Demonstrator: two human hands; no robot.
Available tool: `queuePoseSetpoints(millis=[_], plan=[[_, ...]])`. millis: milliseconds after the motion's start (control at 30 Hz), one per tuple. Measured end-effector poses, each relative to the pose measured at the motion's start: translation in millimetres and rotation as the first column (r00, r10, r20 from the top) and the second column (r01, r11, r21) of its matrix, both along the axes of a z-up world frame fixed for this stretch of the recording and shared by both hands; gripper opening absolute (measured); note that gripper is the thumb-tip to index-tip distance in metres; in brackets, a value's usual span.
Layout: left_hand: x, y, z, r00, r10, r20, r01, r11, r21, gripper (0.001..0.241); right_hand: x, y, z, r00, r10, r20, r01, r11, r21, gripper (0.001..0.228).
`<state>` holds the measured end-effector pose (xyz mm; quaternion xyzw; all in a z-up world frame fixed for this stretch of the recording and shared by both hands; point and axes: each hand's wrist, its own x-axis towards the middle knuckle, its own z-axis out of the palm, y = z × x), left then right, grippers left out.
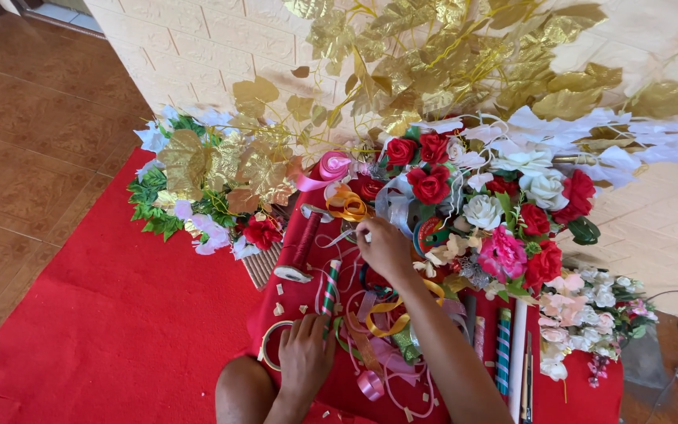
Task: The person wraps ribbon and tape around the base of floral stems and rods to prepare them for an arrangement.
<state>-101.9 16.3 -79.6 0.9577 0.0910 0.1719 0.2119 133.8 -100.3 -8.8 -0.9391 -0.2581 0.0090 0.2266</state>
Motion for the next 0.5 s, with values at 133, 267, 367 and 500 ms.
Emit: queuePoseSetpoints(millis=[133,267,367,500], plan=[[-8,-2,22,0.970,-0.082,0.229,0.097,0.994,-0.056,0.013,-11,-30,80,0.999,0.028,-0.016,-0.022,0.960,0.279,0.012],[-10,-10,30,0.913,-0.147,0.380,0.233,0.954,-0.191,0.022,-41,-65,155,0.994,0.055,0.095,-0.097,0.849,0.519,0.009],[-3,-19,51,0.849,-0.200,0.489,0.359,0.897,-0.257,0.021,-71,-84,201,0.983,0.083,0.163,-0.171,0.742,0.649,0.008],[24,-34,102,0.668,-0.201,0.716,0.441,0.882,-0.164,0.027,-107,-105,236,0.950,0.202,0.237,-0.311,0.640,0.702,0.008]])
